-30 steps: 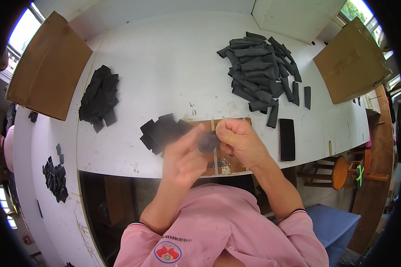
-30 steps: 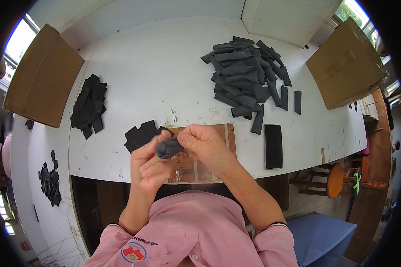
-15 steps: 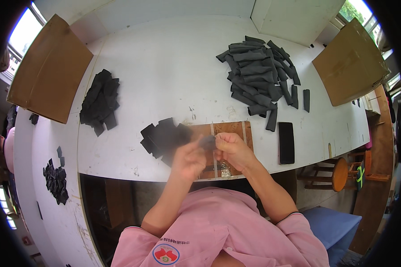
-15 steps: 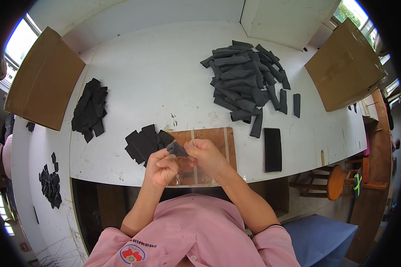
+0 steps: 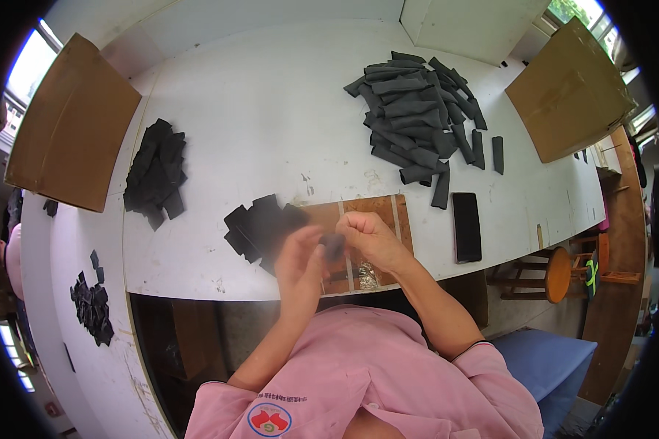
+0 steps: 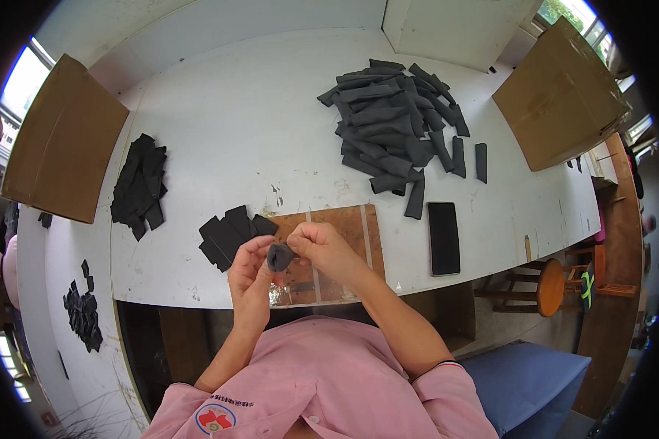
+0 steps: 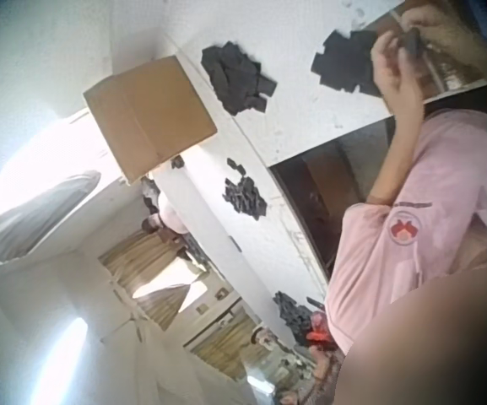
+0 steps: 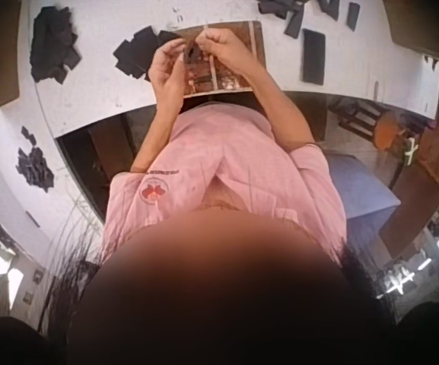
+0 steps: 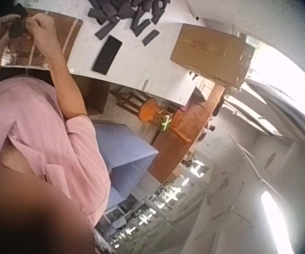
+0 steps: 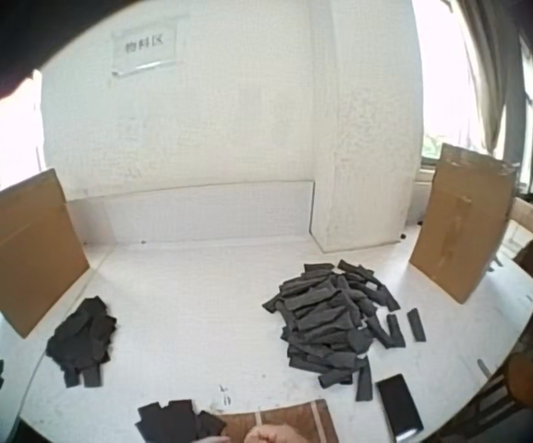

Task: The person is manipulating and assembling small black rectangular pieces on a workbench in a manufacturing setting.

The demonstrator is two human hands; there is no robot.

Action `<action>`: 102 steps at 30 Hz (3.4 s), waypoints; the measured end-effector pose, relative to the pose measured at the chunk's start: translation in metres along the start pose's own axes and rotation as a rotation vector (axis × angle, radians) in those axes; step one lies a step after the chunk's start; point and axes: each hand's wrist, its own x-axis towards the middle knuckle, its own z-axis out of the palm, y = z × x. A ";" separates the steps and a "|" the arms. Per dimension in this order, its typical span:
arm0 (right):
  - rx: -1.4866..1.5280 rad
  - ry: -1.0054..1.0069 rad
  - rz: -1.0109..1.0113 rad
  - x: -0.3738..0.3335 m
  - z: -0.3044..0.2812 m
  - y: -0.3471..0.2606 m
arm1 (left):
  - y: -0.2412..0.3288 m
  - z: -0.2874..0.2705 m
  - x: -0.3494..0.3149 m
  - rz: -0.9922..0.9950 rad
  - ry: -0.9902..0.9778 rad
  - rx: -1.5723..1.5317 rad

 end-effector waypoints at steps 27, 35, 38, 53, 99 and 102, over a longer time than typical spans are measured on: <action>-1.112 0.146 -0.657 -0.019 0.007 -0.010 | 0.025 0.017 0.026 0.195 -0.174 0.305; -0.885 0.118 -0.714 -0.011 -0.010 0.021 | 0.033 0.026 0.022 0.353 -0.168 0.551; -0.936 0.069 -0.517 -0.012 -0.005 0.010 | 0.030 0.022 0.024 0.282 -0.130 0.626; -0.864 0.176 -0.515 -0.016 0.003 0.006 | 0.033 0.017 0.018 0.194 -0.211 0.123; -0.548 0.364 -0.236 0.009 -0.007 -0.088 | -0.024 -0.062 0.006 0.128 0.420 0.801; -0.294 -0.238 -0.027 -0.053 0.035 -0.078 | -0.031 -0.066 0.009 0.160 0.394 1.027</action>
